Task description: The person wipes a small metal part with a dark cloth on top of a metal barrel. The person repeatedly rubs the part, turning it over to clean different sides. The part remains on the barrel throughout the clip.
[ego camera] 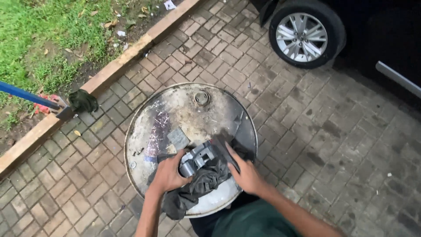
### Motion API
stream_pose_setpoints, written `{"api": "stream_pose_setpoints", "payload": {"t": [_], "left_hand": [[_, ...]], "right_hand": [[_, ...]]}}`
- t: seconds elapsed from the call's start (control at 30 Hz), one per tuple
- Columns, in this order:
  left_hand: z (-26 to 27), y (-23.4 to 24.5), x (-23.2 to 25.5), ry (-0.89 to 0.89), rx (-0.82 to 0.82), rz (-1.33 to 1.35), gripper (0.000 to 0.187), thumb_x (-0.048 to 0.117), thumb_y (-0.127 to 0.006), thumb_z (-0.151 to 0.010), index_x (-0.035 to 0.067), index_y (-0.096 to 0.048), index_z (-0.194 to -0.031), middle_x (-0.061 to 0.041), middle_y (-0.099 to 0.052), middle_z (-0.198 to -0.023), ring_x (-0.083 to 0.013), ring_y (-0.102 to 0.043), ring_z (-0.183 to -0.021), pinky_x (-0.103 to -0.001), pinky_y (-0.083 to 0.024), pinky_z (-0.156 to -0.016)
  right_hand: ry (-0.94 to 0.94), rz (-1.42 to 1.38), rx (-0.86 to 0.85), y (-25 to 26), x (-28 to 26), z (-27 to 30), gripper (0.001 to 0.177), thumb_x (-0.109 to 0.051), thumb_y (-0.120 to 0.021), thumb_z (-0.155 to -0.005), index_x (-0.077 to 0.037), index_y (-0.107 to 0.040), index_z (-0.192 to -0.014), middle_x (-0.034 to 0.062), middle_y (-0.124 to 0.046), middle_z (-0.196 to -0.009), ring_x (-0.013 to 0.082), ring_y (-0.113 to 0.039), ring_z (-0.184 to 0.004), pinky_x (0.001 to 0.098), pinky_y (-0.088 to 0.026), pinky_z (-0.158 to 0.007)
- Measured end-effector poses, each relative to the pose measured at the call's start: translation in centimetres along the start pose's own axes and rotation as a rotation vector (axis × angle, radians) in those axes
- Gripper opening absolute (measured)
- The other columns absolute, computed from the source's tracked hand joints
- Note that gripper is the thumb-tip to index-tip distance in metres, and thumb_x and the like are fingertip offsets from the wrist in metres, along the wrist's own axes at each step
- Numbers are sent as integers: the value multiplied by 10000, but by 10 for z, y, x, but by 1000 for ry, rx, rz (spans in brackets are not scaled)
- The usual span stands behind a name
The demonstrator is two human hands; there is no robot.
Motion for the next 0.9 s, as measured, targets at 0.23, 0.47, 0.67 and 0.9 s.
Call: {"api": "stream_pose_setpoints", "payload": {"t": [0.23, 0.47, 0.67, 0.9], "left_hand": [[-5, -6, -8, 41, -53, -74, 909, 559, -799, -610, 277, -451, -1402, -161, -768, -926, -424, -747, -871, -566, -573, -798], [-10, -9, -7, -70, -16, -42, 820, 533, -662, -690, 191, -446, -1403, 13, -564, -592, -131, -429, -483, -292, -391, -453], [-10, -18, -15, -119, 26, -80, 845, 552, -648, -720, 180, -422, -1445, 58, -302, -500, -102, -209, -474, -292, -241, -443], [-13, -20, -14, -111, 25, -87, 954, 696, -592, -714, 180, -411, -1496, 64, -382, -528, -91, -280, -476, -249, -284, -453]], "right_hand": [[19, -23, -4, 14, -41, -26, 594, -361, -448, -1050, -276, -340, -1629, 259, -648, -1338, 401, -731, -1035, 443, -620, -763], [61, -86, -33, -2, -10, -13, 674, -258, -470, -1073, -300, -169, -1675, 24, -333, -482, 117, -227, -401, 321, -220, -453], [37, -87, -44, 5, -50, -41, 658, -277, -429, -1076, -314, -162, -1676, 33, -427, -540, 149, -321, -404, 325, -289, -425], [97, -157, -27, -26, 38, -13, 670, -254, -468, -1071, -290, -172, -1671, 13, -510, -585, 110, -298, -413, 304, -297, -440]]}}
Point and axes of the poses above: each hand's wrist, its own z-axis away from the middle knuckle, its own y-axis out of the back of the hand, x = y × z, the point moved 4 cm from there along -z, towards the middle knuckle
